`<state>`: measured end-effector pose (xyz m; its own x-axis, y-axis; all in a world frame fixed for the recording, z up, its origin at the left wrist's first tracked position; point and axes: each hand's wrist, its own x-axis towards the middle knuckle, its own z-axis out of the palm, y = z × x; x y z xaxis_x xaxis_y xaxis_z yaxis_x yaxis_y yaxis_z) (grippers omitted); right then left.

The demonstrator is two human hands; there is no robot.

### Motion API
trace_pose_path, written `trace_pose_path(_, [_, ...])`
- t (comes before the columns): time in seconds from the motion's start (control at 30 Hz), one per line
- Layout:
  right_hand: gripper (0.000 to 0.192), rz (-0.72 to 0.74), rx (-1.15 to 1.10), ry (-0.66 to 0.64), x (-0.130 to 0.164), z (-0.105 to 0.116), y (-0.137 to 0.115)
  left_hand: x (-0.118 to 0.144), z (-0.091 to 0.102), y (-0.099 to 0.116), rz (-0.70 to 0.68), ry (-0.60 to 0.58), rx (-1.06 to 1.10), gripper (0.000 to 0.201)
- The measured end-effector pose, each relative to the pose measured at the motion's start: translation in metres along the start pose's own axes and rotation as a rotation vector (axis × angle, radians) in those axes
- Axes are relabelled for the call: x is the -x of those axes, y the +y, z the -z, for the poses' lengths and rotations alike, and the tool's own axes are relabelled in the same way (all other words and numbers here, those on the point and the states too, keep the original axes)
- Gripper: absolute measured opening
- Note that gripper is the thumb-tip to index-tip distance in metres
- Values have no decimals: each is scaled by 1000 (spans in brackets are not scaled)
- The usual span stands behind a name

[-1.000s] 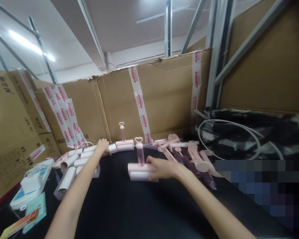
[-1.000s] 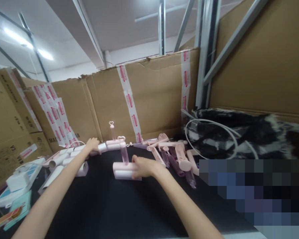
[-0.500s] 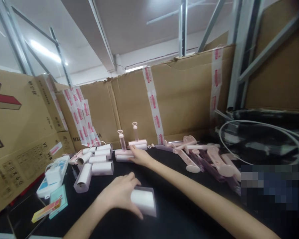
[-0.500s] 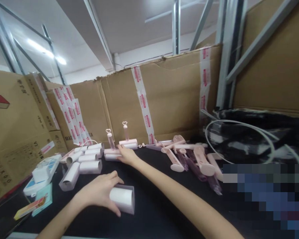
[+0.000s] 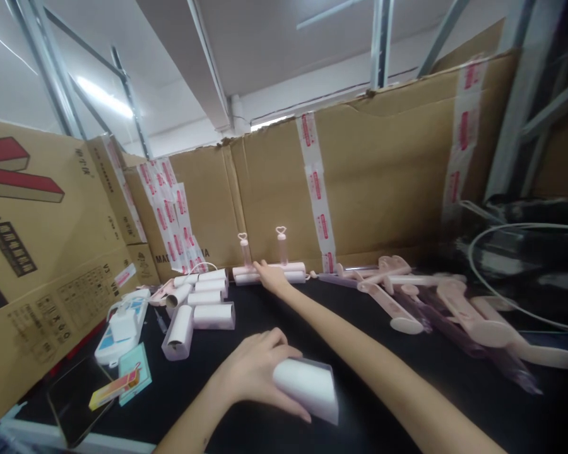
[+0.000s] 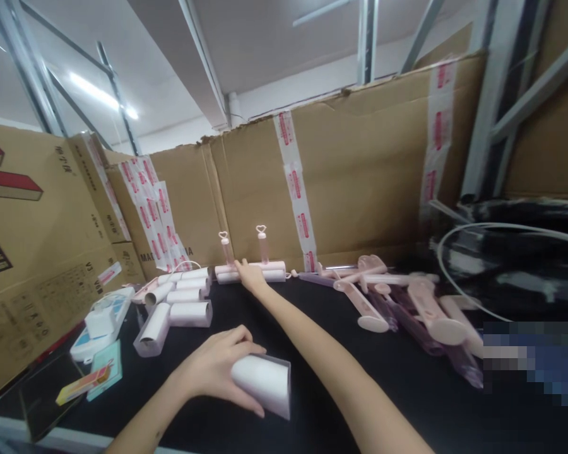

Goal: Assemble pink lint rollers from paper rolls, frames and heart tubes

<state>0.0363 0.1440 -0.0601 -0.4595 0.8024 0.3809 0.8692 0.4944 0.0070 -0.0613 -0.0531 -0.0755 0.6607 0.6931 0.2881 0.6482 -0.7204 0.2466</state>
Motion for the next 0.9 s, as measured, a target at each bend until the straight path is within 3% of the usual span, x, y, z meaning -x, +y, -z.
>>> trace_pose_path(0.17, [35,54,-36,59,13,10,8,7,13,1,11,-18,-8,84])
trace_pose_path(0.3, [23,33,-104,52,32,17,28,13,27,-4,87,-56,49,72])
trace_pose_path(0.43, [20,-23,-305,43,60,23,46,13,22,-15,117,-75,182,56])
trace_pose_path(0.5, [24,-25,-468,43,80,28,50,9,12,-20,131,4,230,52])
trace_pose_path(0.63, [40,-59,-785,70,131,40,57,-11,-1,-21,173,290,201,49])
trace_pose_path(0.7, [44,-214,-1098,75,154,45,63,-29,0,-17,153,385,102,54])
trace_pose_path(0.77, [52,-465,-1587,-34,168,49,70,-51,3,-10,50,411,-65,59])
trace_pose_path(0.83, [62,-663,-2030,-212,175,50,75,-74,2,-2,-101,374,-255,61])
trace_pose_path(0.9, [62,-685,-2245,-332,177,49,78,-95,-4,8,-237,306,-416,56])
